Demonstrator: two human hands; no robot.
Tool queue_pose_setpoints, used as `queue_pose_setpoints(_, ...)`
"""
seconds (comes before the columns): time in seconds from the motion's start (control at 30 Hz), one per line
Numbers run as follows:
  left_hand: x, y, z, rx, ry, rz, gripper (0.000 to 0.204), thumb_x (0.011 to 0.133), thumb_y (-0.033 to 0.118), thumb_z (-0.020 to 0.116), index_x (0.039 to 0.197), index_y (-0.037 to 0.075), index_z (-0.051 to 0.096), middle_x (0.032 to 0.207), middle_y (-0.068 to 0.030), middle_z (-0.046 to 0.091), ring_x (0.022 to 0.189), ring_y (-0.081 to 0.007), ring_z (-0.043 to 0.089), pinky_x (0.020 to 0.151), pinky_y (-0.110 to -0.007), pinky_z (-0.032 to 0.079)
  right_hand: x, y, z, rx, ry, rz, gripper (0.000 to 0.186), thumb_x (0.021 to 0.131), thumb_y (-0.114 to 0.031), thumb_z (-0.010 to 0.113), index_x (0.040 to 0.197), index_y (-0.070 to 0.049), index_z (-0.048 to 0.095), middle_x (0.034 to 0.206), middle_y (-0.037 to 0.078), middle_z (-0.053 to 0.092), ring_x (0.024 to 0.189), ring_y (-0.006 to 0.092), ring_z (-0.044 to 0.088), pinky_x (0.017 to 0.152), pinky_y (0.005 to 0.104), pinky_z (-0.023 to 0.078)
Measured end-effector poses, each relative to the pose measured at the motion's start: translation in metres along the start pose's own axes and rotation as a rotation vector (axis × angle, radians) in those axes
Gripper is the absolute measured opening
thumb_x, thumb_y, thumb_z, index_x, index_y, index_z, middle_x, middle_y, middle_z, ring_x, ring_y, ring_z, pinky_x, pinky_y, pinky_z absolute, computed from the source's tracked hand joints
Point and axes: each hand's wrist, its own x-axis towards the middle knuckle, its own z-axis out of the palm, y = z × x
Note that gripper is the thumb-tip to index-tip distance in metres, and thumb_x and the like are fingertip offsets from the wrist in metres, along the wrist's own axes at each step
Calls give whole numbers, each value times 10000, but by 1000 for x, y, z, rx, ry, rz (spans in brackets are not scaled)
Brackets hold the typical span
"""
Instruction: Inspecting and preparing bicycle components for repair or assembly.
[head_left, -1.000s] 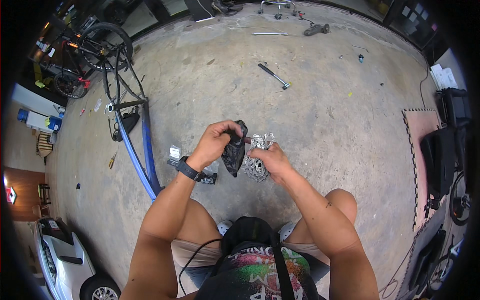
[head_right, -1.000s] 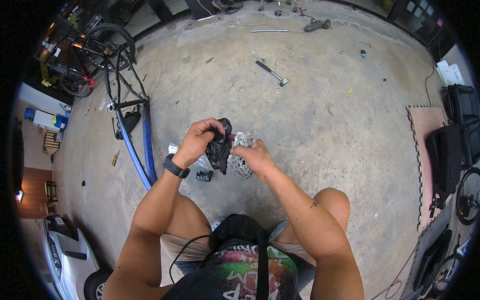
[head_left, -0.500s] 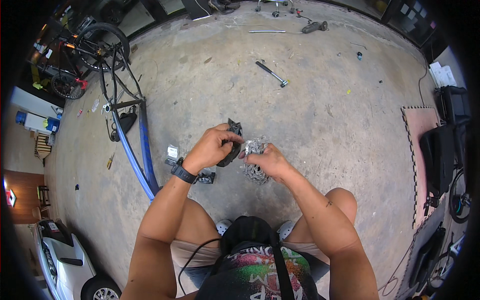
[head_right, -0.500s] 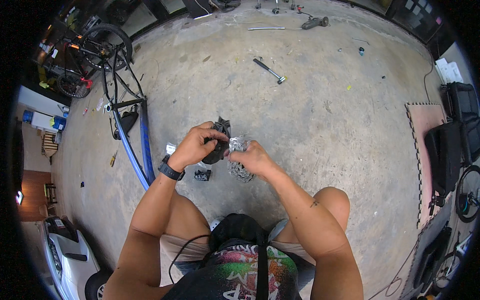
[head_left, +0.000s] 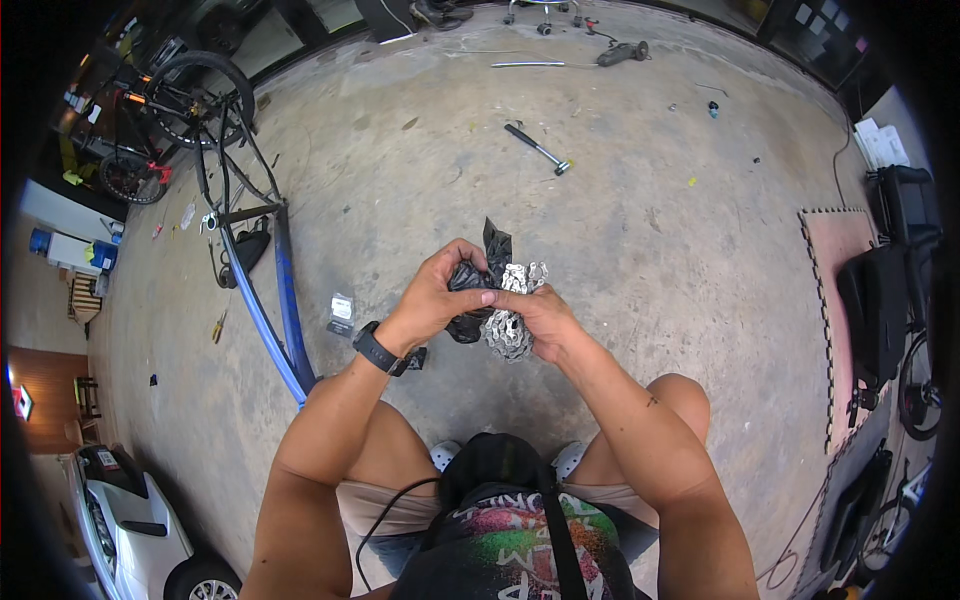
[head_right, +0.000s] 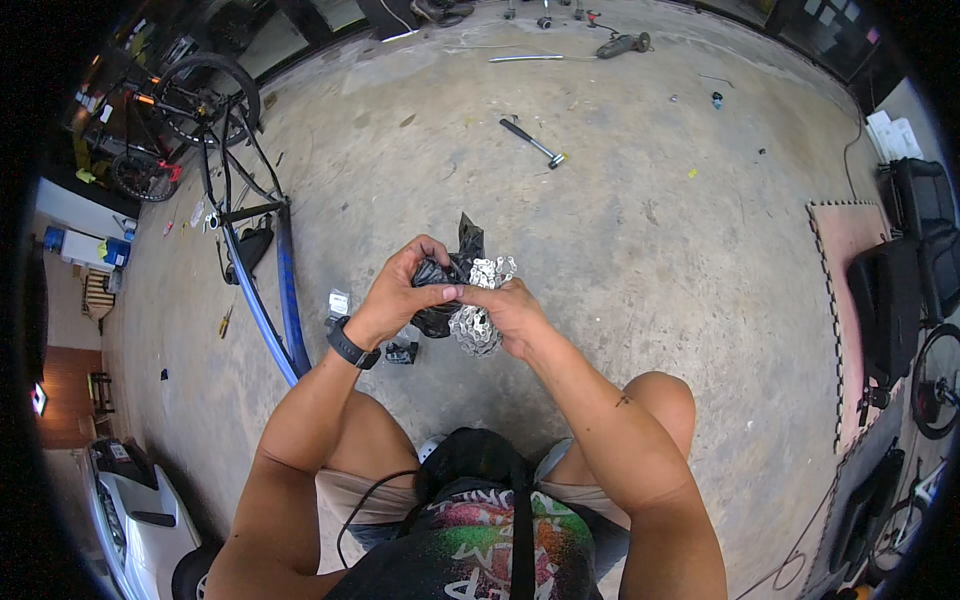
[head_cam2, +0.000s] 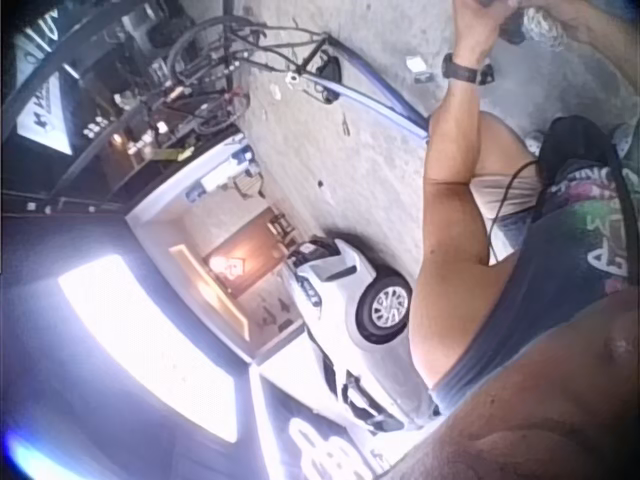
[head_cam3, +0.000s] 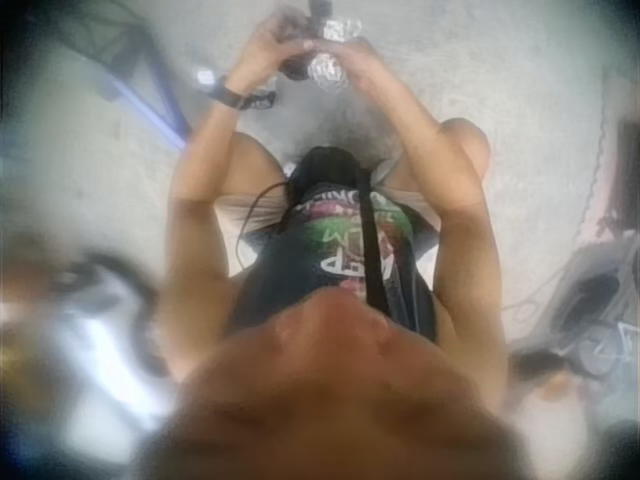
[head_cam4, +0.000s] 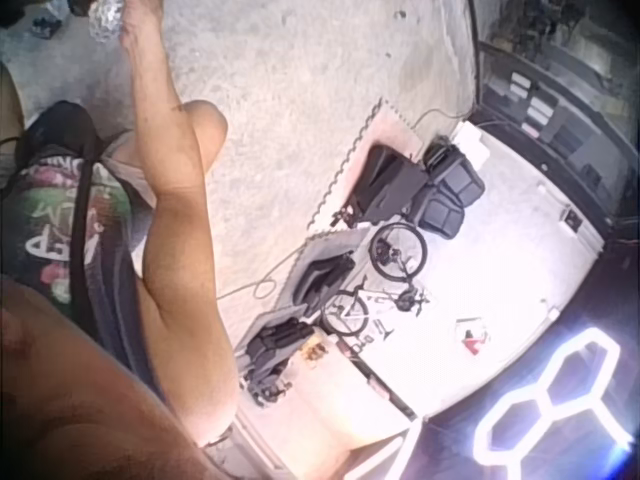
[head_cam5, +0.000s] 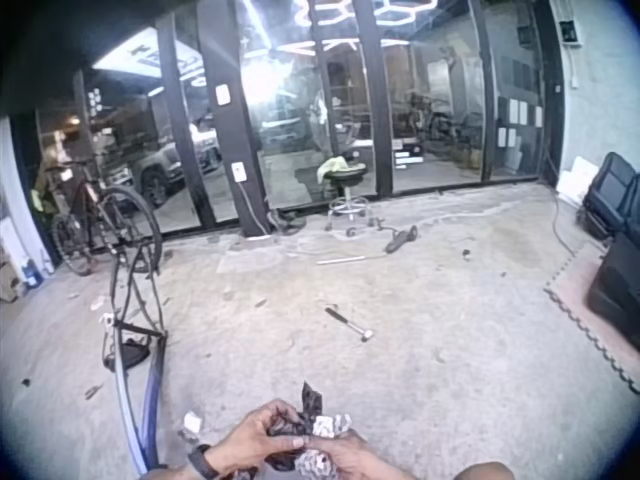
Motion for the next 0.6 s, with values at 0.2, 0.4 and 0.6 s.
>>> queue_pose_setpoints(0.2, -1, 18, 2, 668, 142, -117, 451, 781, 11, 744, 1197, 69, 580, 813, -189, 639, 766, -334, 654, 713, -405, 503, 5, -1, -5, -219, 139, -51, 273, 815, -104, 821, 1010, 49, 709, 928, 109, 738, 813, 176, 699, 728, 321, 553)
queue_pose_setpoints(0.4, 7, 11, -10, 965, 396, -161, 491, 739, -55, 625, 1211, 74, 583, 765, -208, 624, 773, -407, 660, 688, -451, 503, 10, 4, -11, -298, 224, -57, 231, 799, -94, 813, 949, 57, 723, 885, 111, 735, 756, 162, 675, 695, 321, 528)
queue_pose_setpoints(0.6, 2, 15, 10, 1022, 289, 268, 433, 709, -18, 656, 1131, 72, 615, 814, -167, 656, 792, -409, 660, 707, -487, 521, 8, -7, -10, -246, 220, -12, 190, 806, -69, 794, 919, 65, 719, 852, 102, 728, 704, 160, 660, 629, 320, 514)
